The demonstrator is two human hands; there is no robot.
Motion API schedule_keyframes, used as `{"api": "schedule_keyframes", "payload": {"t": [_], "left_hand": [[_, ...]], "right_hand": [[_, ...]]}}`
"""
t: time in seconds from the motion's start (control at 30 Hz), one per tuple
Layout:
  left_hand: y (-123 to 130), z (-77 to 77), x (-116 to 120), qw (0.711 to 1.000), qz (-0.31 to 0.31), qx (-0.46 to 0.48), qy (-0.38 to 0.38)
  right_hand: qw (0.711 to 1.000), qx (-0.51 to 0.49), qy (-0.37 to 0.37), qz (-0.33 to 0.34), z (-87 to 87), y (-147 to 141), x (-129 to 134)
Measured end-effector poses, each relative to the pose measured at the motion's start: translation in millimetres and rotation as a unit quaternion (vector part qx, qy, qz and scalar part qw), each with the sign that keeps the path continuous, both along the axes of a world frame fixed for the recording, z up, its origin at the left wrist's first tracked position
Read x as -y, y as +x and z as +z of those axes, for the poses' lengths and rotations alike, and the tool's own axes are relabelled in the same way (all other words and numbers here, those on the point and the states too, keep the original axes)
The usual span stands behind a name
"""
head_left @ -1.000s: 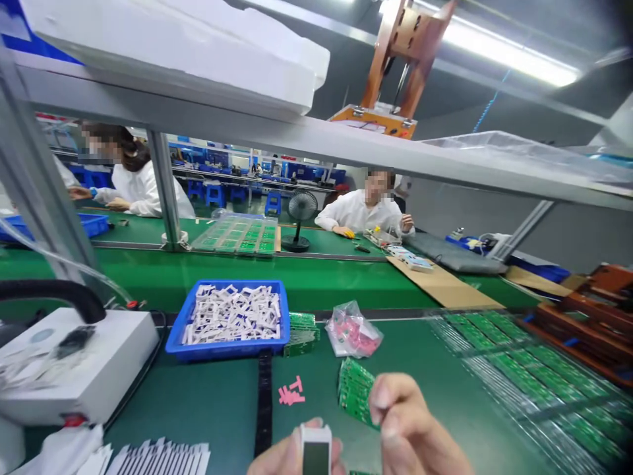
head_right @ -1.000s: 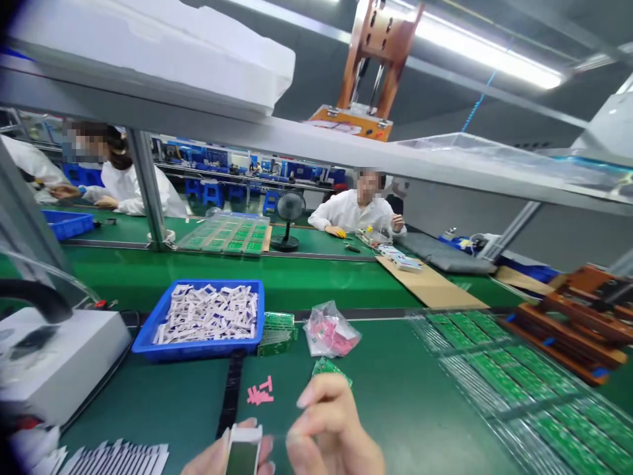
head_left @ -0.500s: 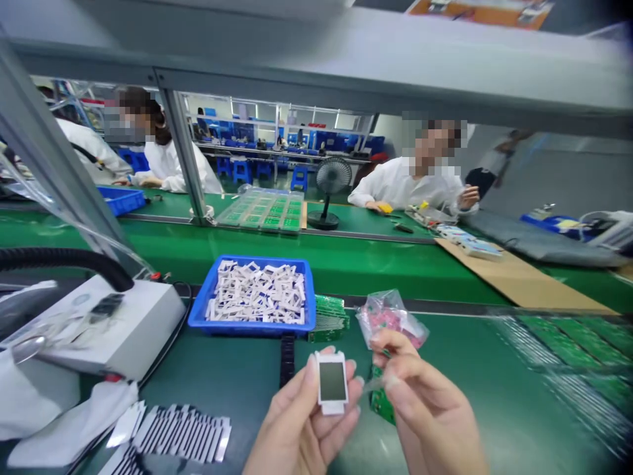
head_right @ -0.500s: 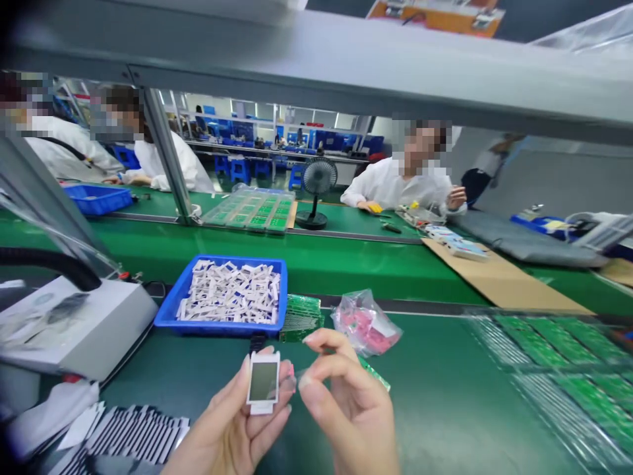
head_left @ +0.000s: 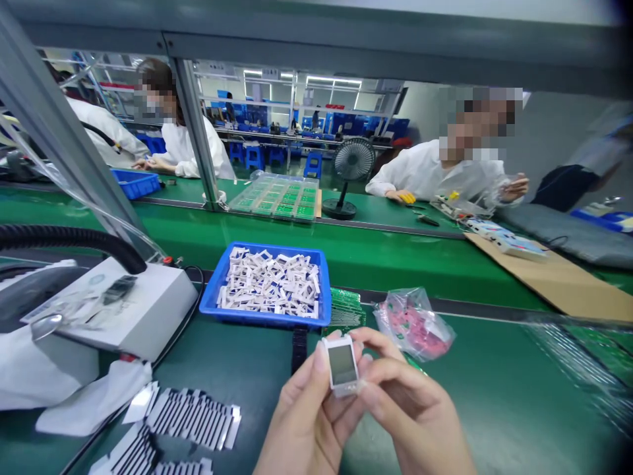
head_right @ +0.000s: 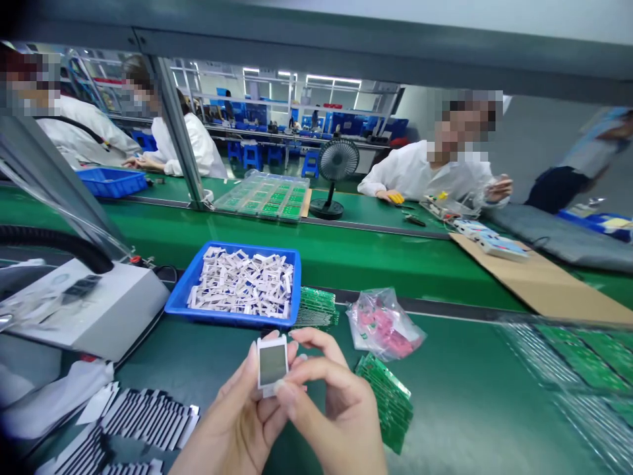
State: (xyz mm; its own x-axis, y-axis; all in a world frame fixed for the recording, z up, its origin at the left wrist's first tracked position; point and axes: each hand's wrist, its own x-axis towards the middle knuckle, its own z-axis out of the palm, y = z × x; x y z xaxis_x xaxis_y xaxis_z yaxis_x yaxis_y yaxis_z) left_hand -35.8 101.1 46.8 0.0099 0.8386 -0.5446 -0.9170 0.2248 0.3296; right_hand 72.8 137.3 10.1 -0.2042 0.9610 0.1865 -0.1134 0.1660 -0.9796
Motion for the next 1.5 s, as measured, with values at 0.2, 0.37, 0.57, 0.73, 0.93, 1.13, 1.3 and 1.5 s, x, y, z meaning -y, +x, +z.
{"api": "schedule_keyframes", "payload": {"t": [0.2,0.37,0.57,0.73,0.93,1.13,1.3,1.5], "left_hand": [[-3,-2.6,0,1.0,-0.002,0.015,0.016],[-4,-3.7,-1,1.0,0.005,0.03,0.007],[-4,-5.0,-1,0.999,0.007,0.032,0.005],[-4,-5.9,0,1.0,-0.005,0.026,0.017],[-5,-3.3,0,1.0,-0.008,0.021,0.021],[-3,-2.0,0,0.999,0.003,0.032,-0.005],[-3,-7.6,3,0.998,-0.004,0.06,0.021],[-3,-13.7,5,0.995,-0.021,0.08,0.055]], "right_hand": [[0.999,0.031,0.014,-0.017,-1.7,1,-3],[0.998,0.051,0.019,-0.034,-2.1,1,-5],[0.998,0.048,0.019,-0.035,-1.7,0,-6],[0.998,0.045,0.031,-0.042,-2.6,0,-6],[0.997,0.054,0.036,-0.04,-3.8,2,-5],[0.99,0.084,0.075,-0.09,-2.4,-2,-3],[0.975,0.119,0.144,-0.124,-11.0,0,1],[0.961,0.119,0.199,-0.15,-13.6,1,2]]}}
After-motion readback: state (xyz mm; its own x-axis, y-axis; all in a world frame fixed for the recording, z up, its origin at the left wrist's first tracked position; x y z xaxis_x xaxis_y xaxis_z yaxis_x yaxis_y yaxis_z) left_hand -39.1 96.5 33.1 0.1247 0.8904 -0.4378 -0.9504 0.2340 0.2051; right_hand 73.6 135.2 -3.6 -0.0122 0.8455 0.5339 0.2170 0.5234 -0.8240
